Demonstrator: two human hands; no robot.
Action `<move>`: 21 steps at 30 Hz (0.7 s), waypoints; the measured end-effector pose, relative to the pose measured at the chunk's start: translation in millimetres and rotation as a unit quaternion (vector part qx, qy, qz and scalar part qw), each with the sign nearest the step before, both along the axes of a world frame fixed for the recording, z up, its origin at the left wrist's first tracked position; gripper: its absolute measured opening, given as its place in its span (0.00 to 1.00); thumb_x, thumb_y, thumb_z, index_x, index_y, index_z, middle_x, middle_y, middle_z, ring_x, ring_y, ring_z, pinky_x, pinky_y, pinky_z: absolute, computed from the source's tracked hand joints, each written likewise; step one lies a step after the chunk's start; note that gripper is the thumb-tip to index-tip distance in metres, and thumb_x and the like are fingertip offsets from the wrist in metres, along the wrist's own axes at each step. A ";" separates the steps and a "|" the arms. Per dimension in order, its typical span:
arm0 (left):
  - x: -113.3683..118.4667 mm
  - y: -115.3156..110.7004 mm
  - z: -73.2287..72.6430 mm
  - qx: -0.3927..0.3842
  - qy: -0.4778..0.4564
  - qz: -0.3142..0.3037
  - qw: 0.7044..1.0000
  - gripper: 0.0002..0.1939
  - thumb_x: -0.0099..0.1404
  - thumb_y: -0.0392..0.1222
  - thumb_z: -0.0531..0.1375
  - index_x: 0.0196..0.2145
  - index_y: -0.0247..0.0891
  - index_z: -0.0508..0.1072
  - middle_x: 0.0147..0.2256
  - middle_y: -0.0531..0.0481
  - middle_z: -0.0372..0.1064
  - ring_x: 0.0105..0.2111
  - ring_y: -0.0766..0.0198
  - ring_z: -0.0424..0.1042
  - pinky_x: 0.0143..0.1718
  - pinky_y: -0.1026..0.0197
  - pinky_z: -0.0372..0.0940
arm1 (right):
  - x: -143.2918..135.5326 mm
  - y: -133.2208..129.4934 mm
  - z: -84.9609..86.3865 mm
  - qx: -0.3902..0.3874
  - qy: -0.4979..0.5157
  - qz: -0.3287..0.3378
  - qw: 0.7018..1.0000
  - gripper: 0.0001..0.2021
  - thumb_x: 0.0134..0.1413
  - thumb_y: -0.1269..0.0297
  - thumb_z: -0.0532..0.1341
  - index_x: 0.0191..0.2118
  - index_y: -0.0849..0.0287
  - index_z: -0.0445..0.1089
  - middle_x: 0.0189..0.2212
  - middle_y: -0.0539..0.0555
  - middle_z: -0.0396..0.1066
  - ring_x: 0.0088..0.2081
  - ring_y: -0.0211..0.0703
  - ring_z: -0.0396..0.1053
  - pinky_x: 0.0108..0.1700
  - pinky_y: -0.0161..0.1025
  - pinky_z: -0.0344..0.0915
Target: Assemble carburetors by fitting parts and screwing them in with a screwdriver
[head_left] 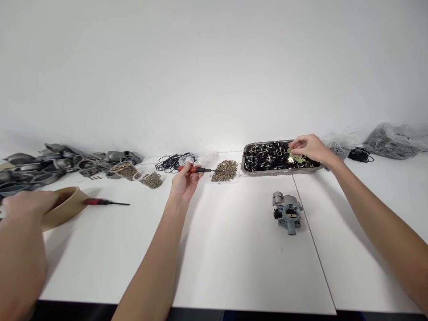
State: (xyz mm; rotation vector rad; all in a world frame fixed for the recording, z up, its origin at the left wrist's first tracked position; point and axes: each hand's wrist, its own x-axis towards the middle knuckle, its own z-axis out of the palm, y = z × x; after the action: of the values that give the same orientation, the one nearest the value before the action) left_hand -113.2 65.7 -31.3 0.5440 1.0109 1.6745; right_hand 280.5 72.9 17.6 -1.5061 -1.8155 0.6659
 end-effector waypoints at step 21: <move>2.7 3.1 -7.1 -0.006 0.018 -0.009 1.000 0.17 0.70 0.36 0.53 0.23 0.33 0.68 0.24 0.46 0.70 0.15 0.77 0.54 0.21 0.72 0.63 | -49.4 -113.0 34.2 -0.237 -0.096 0.234 0.938 0.07 0.54 0.65 0.61 0.33 0.58 0.78 0.32 0.51 0.76 0.33 0.38 0.73 0.34 0.33 0.66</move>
State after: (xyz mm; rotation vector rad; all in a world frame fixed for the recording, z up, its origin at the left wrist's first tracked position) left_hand -110.5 68.8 -38.5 0.5759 1.0396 1.6468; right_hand 231.1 -40.1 51.7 -1.4706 -2.3126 1.3022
